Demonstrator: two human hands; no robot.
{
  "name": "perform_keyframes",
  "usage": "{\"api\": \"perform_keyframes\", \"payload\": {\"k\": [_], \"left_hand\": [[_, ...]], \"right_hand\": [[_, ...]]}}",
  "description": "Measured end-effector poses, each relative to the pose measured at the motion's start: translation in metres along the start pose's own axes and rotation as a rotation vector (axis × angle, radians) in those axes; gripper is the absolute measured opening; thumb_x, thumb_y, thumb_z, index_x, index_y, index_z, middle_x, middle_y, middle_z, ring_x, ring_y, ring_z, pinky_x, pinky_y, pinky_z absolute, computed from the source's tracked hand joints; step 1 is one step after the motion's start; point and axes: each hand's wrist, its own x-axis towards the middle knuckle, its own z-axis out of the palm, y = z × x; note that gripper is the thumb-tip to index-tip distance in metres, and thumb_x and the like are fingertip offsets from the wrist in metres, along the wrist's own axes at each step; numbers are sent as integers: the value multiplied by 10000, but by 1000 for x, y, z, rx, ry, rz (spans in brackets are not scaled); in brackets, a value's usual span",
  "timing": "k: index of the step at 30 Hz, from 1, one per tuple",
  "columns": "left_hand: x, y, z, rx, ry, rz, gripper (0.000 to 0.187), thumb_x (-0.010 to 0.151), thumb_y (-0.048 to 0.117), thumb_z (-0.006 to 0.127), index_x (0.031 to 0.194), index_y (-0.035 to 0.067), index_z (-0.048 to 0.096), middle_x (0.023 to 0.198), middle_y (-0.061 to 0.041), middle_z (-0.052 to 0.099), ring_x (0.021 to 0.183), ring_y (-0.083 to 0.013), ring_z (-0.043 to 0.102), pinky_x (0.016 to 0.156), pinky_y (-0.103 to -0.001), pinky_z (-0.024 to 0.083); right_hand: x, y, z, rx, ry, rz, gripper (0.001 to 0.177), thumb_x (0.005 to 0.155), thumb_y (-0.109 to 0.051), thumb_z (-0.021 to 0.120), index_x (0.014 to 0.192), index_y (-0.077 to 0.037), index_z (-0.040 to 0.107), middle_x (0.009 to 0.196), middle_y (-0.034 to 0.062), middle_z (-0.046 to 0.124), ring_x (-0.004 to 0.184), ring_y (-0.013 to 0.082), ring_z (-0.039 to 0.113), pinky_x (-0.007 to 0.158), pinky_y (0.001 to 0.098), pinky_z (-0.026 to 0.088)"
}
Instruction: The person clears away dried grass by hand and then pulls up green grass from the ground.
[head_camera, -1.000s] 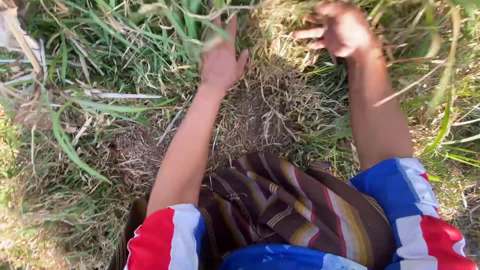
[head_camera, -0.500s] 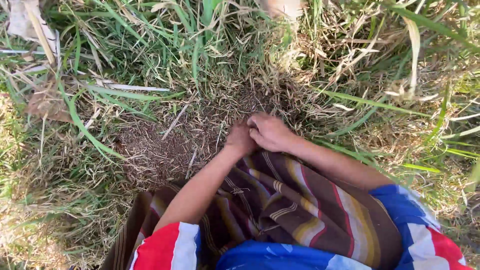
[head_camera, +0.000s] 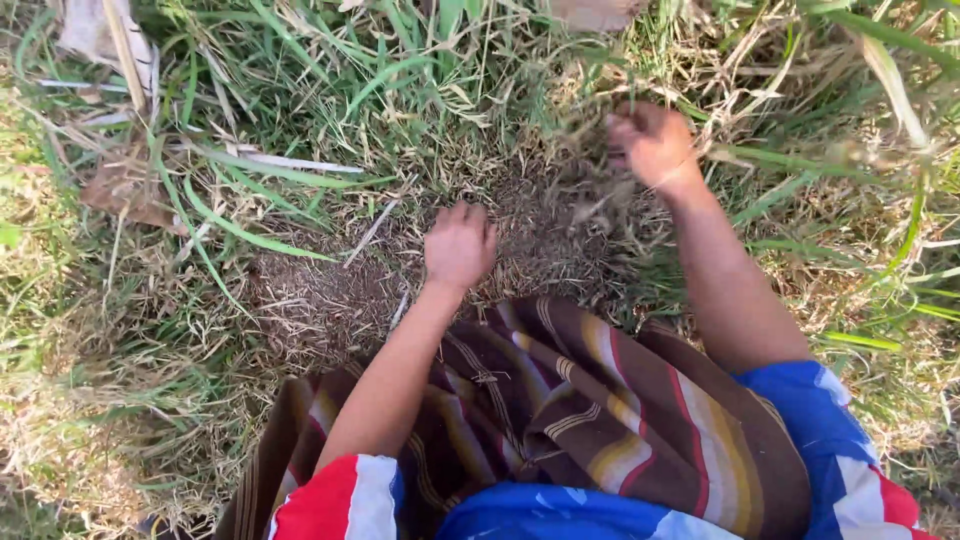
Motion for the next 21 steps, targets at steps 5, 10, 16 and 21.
{"api": "perform_keyframes", "payload": {"k": [5,10,16,21], "left_hand": [[-6,-33,21,218,351,-124,407,756,390,773,936,33,700,998,-190,684,973,-378,685,788,-521,579],[-10,-43,43,18,217,-242,286,921,322,683,967,40,704,952,-207,720,852,-386,727,754,-511,589],[-15,-34,39,-86,224,-249,257,968,273,600,929,36,689,842,-239,725,800,-432,722,774,-545,571],[-16,-26,42,-210,278,-222,243,961,248,582,933,24,673,844,-261,705,805,-469,696,767,-584,547]], "right_hand": [[-52,-15,31,-347,389,-663,137,1023,-130,664,1004,-5,718,890,136,717,679,222,659,583,377,544],[-66,6,113,-613,-113,-822,113,918,-144,682,927,-32,697,873,120,697,784,286,693,698,413,585],[-35,41,152,-872,-242,-1050,349,838,-122,610,1167,-17,657,1150,164,669,1042,345,661,919,450,543],[-13,35,159,-967,-462,-959,354,905,-154,575,1232,-32,632,1188,157,657,1090,336,643,983,450,518]]}}
